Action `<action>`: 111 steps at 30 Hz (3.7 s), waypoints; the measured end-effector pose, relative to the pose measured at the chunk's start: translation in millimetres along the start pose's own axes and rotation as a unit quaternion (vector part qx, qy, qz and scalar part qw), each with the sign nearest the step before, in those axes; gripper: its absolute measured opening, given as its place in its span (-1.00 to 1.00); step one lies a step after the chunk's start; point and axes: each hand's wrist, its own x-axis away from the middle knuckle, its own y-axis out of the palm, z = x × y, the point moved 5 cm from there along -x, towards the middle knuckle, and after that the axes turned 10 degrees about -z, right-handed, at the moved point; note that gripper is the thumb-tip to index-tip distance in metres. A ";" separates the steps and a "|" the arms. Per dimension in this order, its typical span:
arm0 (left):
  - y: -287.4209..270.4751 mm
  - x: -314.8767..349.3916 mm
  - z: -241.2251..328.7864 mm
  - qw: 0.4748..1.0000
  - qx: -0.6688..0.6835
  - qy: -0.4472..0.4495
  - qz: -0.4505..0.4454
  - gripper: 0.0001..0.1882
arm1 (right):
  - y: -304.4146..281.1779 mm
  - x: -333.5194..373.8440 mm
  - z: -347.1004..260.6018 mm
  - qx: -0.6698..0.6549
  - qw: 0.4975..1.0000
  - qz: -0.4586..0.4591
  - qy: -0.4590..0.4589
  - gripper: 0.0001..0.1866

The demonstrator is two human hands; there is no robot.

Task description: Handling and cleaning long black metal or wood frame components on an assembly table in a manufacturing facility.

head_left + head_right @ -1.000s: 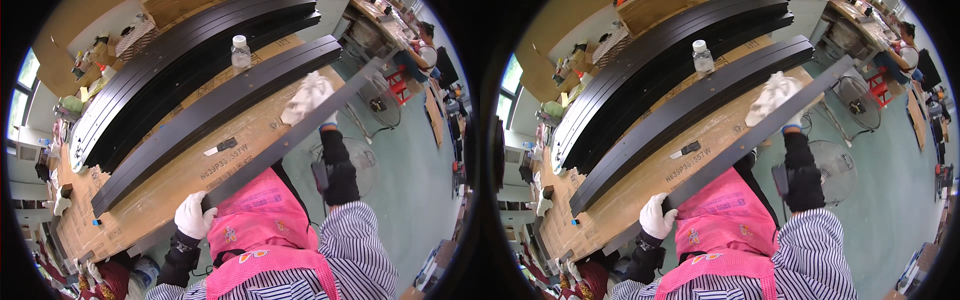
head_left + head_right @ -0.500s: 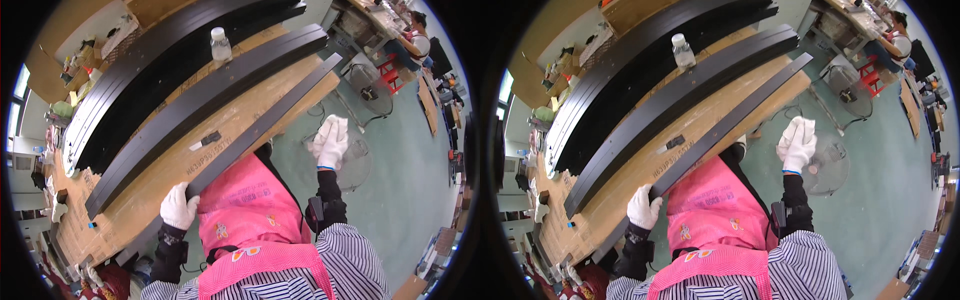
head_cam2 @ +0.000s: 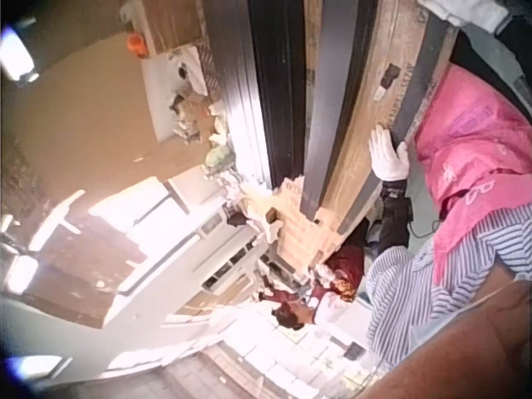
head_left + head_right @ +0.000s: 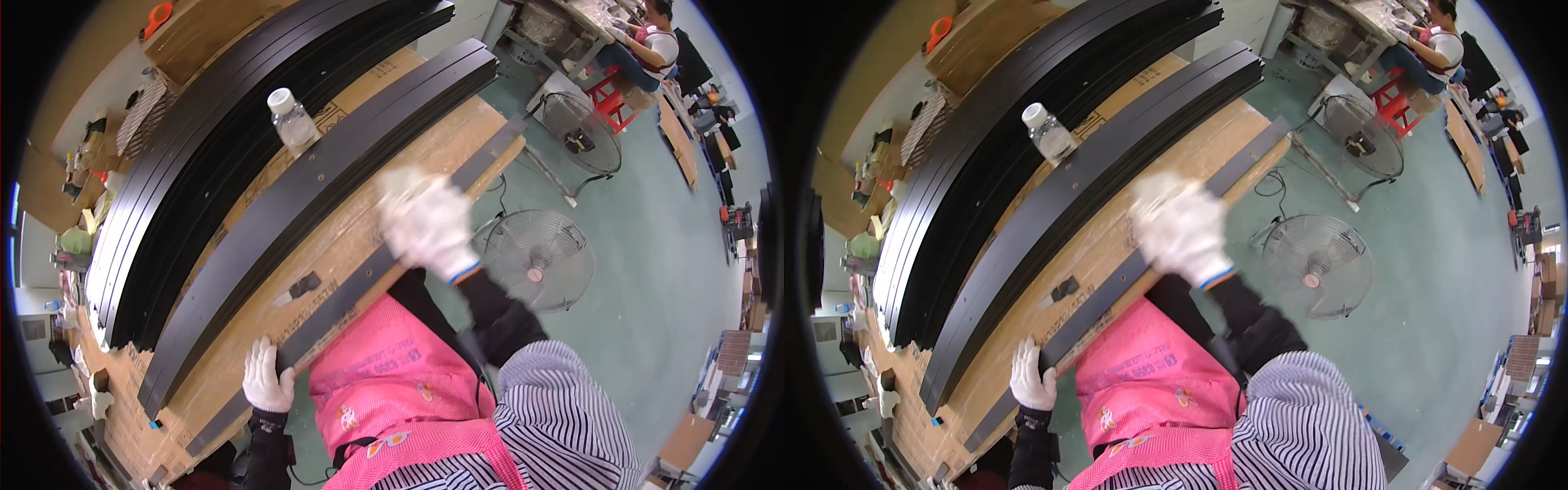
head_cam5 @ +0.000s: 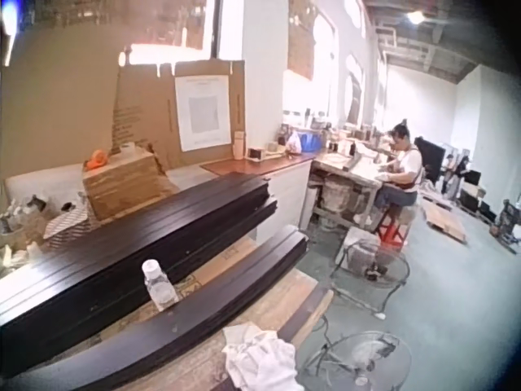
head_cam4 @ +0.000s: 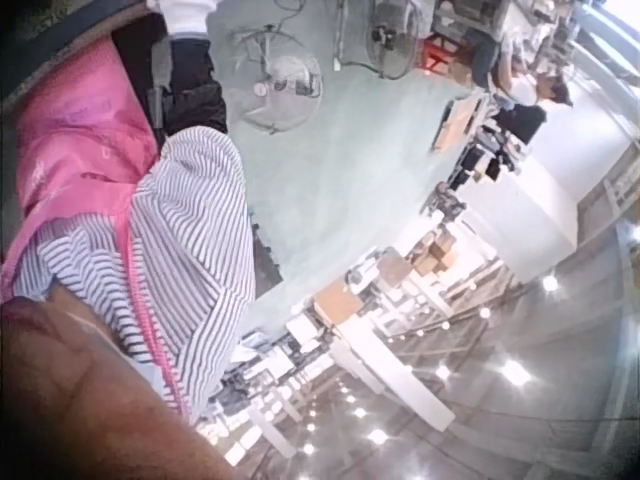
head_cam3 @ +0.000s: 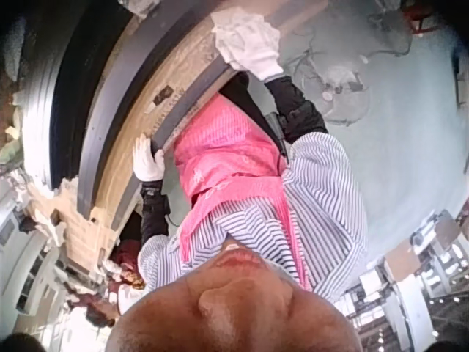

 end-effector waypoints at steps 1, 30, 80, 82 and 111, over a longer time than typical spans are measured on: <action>0.9 0.1 -0.5 1.000 -0.004 -0.001 0.001 -0.45 | -6.3 -25.5 40.3 -0.012 0.999 -0.006 0.036 -0.70; 5.4 -12.3 5.4 0.999 -0.041 -0.010 0.023 -0.49 | 9.8 -118.6 271.7 0.128 0.972 0.095 0.170 -0.82; 3.8 -8.9 -1.0 0.998 -0.020 -0.033 0.045 -0.49 | -1.0 0.5 -32.4 -0.043 0.980 -0.069 -0.183 -0.75; 5.7 -6.1 -4.5 0.998 -0.018 -0.035 0.043 -0.48 | -36.0 -24.5 -34.8 0.005 0.970 -0.201 -0.137 -0.73; 0.2 -7.9 0.2 0.996 0.006 -0.048 0.069 -0.46 | 21.5 24.5 -65.6 0.096 0.994 0.013 -0.049 -0.81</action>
